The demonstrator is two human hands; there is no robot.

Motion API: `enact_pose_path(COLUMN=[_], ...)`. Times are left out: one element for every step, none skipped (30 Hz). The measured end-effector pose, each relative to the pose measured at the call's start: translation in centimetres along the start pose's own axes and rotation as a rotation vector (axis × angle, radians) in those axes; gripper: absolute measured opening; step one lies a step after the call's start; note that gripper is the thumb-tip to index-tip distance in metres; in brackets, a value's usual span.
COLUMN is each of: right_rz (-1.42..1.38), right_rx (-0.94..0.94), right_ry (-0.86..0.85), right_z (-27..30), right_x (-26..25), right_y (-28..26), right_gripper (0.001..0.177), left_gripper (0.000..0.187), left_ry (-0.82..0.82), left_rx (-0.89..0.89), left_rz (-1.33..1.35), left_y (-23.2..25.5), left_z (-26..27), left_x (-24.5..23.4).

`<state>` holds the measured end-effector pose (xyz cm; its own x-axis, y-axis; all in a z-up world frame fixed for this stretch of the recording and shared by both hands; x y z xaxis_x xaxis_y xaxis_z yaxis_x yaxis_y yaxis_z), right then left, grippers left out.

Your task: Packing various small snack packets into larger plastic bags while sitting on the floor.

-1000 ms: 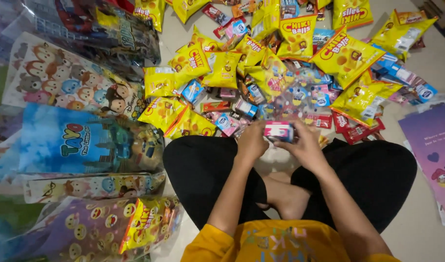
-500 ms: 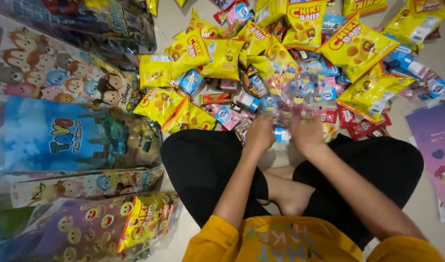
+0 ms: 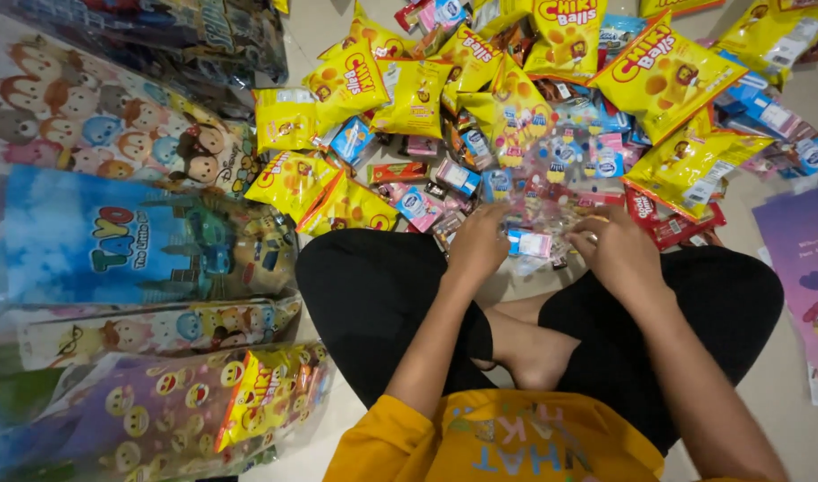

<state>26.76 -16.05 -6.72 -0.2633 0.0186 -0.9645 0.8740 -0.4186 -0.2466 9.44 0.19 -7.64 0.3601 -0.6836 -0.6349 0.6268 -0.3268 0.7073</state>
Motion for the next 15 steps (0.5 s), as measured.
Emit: enact_pose_path(right_rz=[-0.058, -0.116, -0.119, -0.199, -0.278, -0.281, -0.360, -0.438, -0.440, -0.456, -0.473, -0.473, -0.490, -0.505, -0.502], right_rx=[0.018, 0.037, 0.034, 0.053, 0.071, 0.072, 0.053, 0.028, 0.023, 0.030, 0.038, 0.042, 0.055, 0.069, 0.073], right_ry=[0.002, 0.006, 0.008, 0.059, 0.111, 0.112, 0.176, 0.246, 0.251, 0.285, 0.318, 0.316, 0.338, 0.361, 0.361], right_z=[0.2, 0.3, 0.4, 0.6, 0.8, 1.0, 1.2, 1.0, 1.3, 1.6, 1.9, 2.0, 2.1, 2.2, 2.5], right_x=[0.9, 1.9, 1.3, 0.7, 0.1, 0.0, -0.2, -0.5, -0.7, -0.9, -1.1, -0.7, -0.3, 0.1, 0.5], right_y=[0.4, 0.7, 0.0, -0.7, -1.4, -1.7, -2.2, -2.5, -2.8, -3.1, -3.4, -3.2, -3.0, -2.6, -2.3], right_gripper=[0.021, 0.020, 0.020, 0.022, 0.025, 0.025, 0.026, 0.028, 0.028, 0.028, 0.029, 0.029, 0.028, 0.027, 0.027], left_gripper=[0.049, 0.052, 0.052, 0.042, 0.038, 0.038, 0.041, 0.048, 0.048, 0.049, 0.049, 0.049, 0.044, 0.040, 0.040], left_ry=[-0.039, -0.078, -0.074, -0.058, -0.041, -0.042, 0.115, 0.277, 0.284, 0.347, 0.410, 0.406, 0.398, 0.389, 0.385], left_rx=[0.046, 0.095, 0.095, -0.041, -0.178, -0.178, -0.146, -0.110, -0.107, -0.140, -0.174, -0.174, -0.197, -0.218, -0.216], left_rz=[0.101, 0.200, 0.197, 0.237, 0.275, 0.272, 0.181, 0.090, 0.087, 0.019, -0.049, -0.049, -0.096, -0.140, -0.138], left_y=[0.3, 0.7, 1.3, 1.8, 2.2, -1.2, -4.6, -7.9, -10.4, -12.8, -15.3, -15.1, -15.0, -14.8, -16.2], left_z=[0.4, 0.7, 1.3, 1.9, 2.6, 1.2, -0.1, -1.7, -2.7, -3.8, -4.9, -5.5, -6.1, -6.9, -8.0], left_x=[-0.9, -1.8, -3.7, -5.7, -7.7, -7.1, -6.9, -7.0, -6.4, -6.0, -5.6, -5.6, -5.5, -5.3, -4.5])
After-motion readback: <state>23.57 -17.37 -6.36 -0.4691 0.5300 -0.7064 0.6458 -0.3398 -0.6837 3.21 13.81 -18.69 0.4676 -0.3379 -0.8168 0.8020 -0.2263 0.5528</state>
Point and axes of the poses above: each hand's wrist, its own z-axis away from the middle knuckle, its own x-axis out of the palm, y = z × x, the point moved 2 cm from there along -z, towards the middle knuckle, and after that the axes turned 7 degrees about -x, right-handed, at the moved point
